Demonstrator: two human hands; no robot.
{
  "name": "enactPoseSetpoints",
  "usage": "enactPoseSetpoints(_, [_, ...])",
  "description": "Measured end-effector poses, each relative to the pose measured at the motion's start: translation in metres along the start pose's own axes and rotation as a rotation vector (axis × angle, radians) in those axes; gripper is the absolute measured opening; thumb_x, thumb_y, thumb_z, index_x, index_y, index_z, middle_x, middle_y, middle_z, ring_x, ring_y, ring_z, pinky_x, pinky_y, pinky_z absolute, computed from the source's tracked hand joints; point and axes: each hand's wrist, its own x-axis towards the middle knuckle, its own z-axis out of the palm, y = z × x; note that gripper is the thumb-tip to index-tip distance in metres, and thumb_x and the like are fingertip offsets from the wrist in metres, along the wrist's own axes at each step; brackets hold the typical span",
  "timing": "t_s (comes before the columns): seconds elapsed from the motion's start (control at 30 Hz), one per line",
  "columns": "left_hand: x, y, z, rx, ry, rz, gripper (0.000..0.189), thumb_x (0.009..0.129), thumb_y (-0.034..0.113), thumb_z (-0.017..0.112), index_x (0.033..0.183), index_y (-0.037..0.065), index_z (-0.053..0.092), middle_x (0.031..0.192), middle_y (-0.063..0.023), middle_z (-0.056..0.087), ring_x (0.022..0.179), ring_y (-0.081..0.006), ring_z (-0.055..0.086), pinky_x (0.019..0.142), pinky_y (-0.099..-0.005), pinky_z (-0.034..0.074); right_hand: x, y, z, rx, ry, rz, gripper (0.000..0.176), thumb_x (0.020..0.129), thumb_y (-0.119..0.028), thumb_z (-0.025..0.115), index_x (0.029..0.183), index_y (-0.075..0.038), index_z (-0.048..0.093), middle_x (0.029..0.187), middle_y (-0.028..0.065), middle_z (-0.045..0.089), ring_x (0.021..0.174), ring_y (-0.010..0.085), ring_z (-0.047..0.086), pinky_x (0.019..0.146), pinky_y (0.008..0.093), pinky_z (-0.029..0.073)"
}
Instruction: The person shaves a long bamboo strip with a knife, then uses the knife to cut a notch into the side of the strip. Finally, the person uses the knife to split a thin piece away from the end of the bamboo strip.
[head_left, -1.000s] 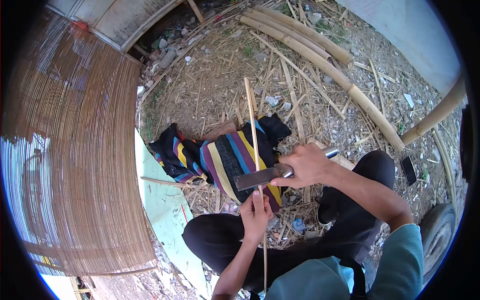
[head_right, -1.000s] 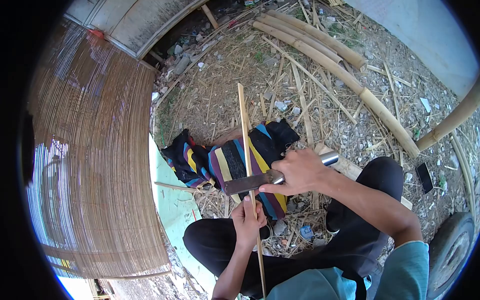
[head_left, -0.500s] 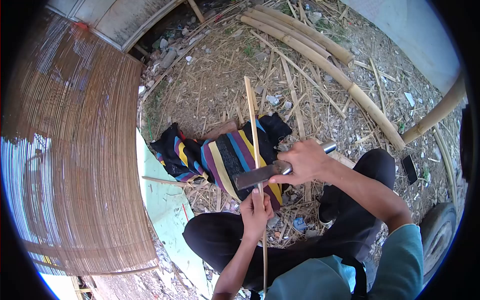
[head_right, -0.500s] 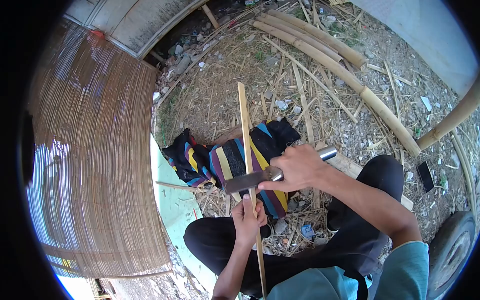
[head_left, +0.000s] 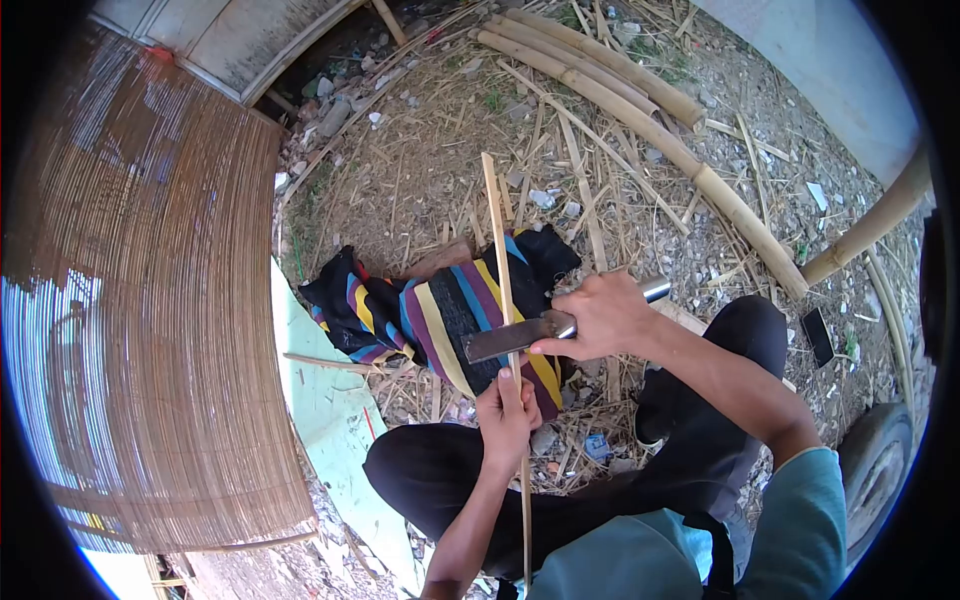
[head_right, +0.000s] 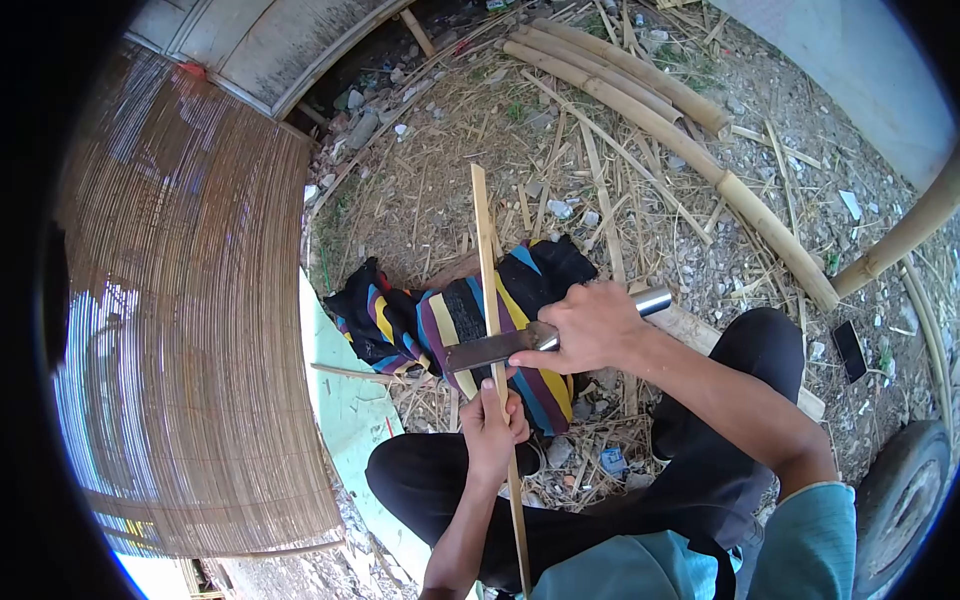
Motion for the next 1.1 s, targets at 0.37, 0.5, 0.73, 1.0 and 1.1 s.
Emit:
enactPoseSetpoints(0.37, [-0.01, -0.003, -0.002, 0.034, -0.028, 0.014, 0.042, 0.1, 0.03, 0.032, 0.116, -0.004, 0.051, 0.066, 0.0004, 0.039, 0.044, -0.0045, 0.034, 0.039, -0.0217, 0.028, -0.001, 0.003, 0.001, 0.006, 0.163, -0.146, 0.06, 0.07, -0.068, 0.058, 0.058, -0.01, 0.058, 0.045, 0.0088, 0.052, 0.043, 0.0285, 0.057, 0.041, 0.0371, 0.045])
enactPoseSetpoints(0.5, [-0.015, -0.004, 0.001, 0.033, -0.041, 0.045, 0.042, 0.1, 0.03, 0.035, 0.117, -0.005, 0.051, 0.064, 0.0013, 0.04, 0.044, -0.0042, 0.035, 0.039, -0.0211, 0.03, 0.007, 0.016, -0.009, 0.024, 0.145, 0.013, 0.066, 0.072, -0.073, 0.051, 0.064, -0.009, 0.066, 0.049, 0.0129, 0.056, 0.05, 0.0304, 0.062, 0.047, 0.0389, 0.05])
enactPoseSetpoints(0.73, [-0.012, -0.011, -0.007, 0.184, 0.032, 0.056, 0.041, 0.1, 0.03, 0.034, 0.106, -0.006, 0.054, 0.058, 0.0008, 0.038, 0.042, -0.004, 0.033, 0.038, -0.0218, 0.029, -0.006, -0.008, 0.0, -0.02, 0.029, -0.173, 0.068, 0.071, -0.074, 0.049, 0.068, -0.009, 0.068, 0.05, 0.015, 0.057, 0.051, 0.0323, 0.062, 0.048, 0.0377, 0.05])
enactPoseSetpoints(1.0, [-0.014, -0.01, -0.002, 0.18, 0.069, 0.149, 0.042, 0.1, 0.031, 0.036, 0.11, -0.006, 0.053, 0.06, 0.0005, 0.039, 0.042, -0.0039, 0.033, 0.038, -0.022, 0.029, -0.008, 0.002, -0.005, -0.011, 0.087, -0.234, 0.058, 0.07, -0.069, 0.058, 0.061, -0.011, 0.061, 0.046, 0.0086, 0.053, 0.045, 0.0293, 0.058, 0.043, 0.038, 0.045])
enactPoseSetpoints(1.1, [-0.013, -0.014, -0.013, 0.133, -0.025, 0.036, 0.045, 0.1, 0.032, 0.034, 0.117, -0.006, 0.05, 0.064, -0.0005, 0.041, 0.043, -0.004, 0.033, 0.039, -0.0218, 0.029, -0.004, 0.0, 0.0, 0.033, 0.091, -0.211, 0.057, 0.071, -0.068, 0.058, 0.061, -0.012, 0.061, 0.046, 0.0085, 0.053, 0.045, 0.0292, 0.058, 0.043, 0.0381, 0.045])
